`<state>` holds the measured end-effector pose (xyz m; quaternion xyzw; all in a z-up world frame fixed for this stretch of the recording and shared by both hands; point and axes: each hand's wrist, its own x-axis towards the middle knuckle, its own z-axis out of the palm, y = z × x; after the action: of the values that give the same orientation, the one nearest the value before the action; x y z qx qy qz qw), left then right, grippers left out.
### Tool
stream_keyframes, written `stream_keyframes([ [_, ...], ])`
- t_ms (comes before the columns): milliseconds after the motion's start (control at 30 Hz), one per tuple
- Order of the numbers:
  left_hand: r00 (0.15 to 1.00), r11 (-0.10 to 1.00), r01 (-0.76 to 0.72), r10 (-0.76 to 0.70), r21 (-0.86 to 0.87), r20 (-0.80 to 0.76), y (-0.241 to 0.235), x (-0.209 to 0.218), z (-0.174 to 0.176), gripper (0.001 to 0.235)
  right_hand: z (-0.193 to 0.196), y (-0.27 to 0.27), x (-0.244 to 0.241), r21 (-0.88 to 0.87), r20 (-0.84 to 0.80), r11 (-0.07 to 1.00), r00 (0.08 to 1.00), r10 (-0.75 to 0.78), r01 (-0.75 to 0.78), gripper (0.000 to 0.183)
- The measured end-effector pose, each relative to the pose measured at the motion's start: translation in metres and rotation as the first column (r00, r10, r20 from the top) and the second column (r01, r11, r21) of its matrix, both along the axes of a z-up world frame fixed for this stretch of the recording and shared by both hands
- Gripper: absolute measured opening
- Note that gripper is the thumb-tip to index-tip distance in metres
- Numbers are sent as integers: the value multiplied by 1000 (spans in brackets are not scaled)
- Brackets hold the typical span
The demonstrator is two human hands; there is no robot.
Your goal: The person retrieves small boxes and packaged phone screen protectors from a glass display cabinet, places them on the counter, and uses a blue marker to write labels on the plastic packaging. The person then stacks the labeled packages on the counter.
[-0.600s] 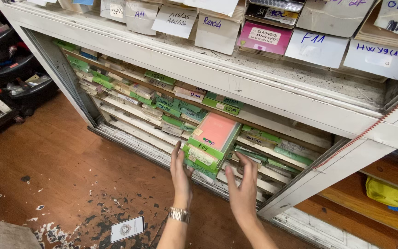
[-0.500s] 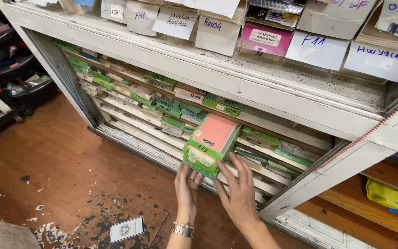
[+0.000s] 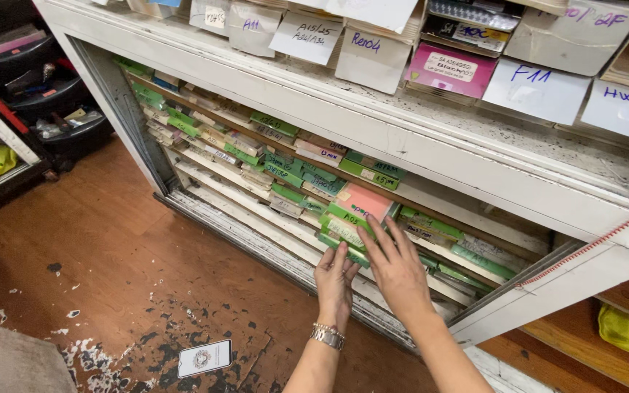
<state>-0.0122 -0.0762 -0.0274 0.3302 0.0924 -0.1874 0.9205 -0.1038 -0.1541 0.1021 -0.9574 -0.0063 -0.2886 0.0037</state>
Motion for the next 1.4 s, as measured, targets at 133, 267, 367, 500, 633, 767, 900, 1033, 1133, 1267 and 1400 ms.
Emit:
stream_keyframes([
  [133,991,999,31,-32,13,131,-3,1,24,57,-3,-7,7,-15,30,998,998,-61,61,65],
  [267,951,878,-86,-68,472,300,30,-20,47,79,-17,0,-15,1,45,1000,999,13,-13,64],
  [367,561,391,-667,-298,635,772,50,-47,51,72,-27,6,-29,-97,-1,994,999,43,-43,68],
  [500,420,313,-681,-574,662,703,45,-54,41,75,-29,-2,-30,-198,-153,980,987,-42,11,84],
  [633,376,308,-691,-619,653,690,37,-50,27,82,-21,-8,-27,-301,-244,954,966,-88,11,87],
  [767,413,315,-645,-623,697,664,39,-41,26,92,-12,-8,-26,-439,-263,896,943,-203,70,88],
  [900,435,315,-656,-584,686,685,48,-34,29,102,-12,-5,-25,-429,-299,898,924,-239,94,90],
  [1033,383,289,-689,-633,665,672,52,-29,34,103,-15,-5,-26,-273,-255,960,958,-128,56,89],
  [1133,377,288,-668,-663,686,646,48,-27,35,103,-18,-7,-28,-246,-229,969,970,-84,26,87],
  [1267,390,285,-640,-679,713,621,44,-25,29,101,-21,-9,-24,-369,-355,926,908,-222,83,93],
  [1400,296,231,-771,-695,594,655,34,-20,20,92,-28,-10,-23,-436,-386,895,878,-282,95,93],
])
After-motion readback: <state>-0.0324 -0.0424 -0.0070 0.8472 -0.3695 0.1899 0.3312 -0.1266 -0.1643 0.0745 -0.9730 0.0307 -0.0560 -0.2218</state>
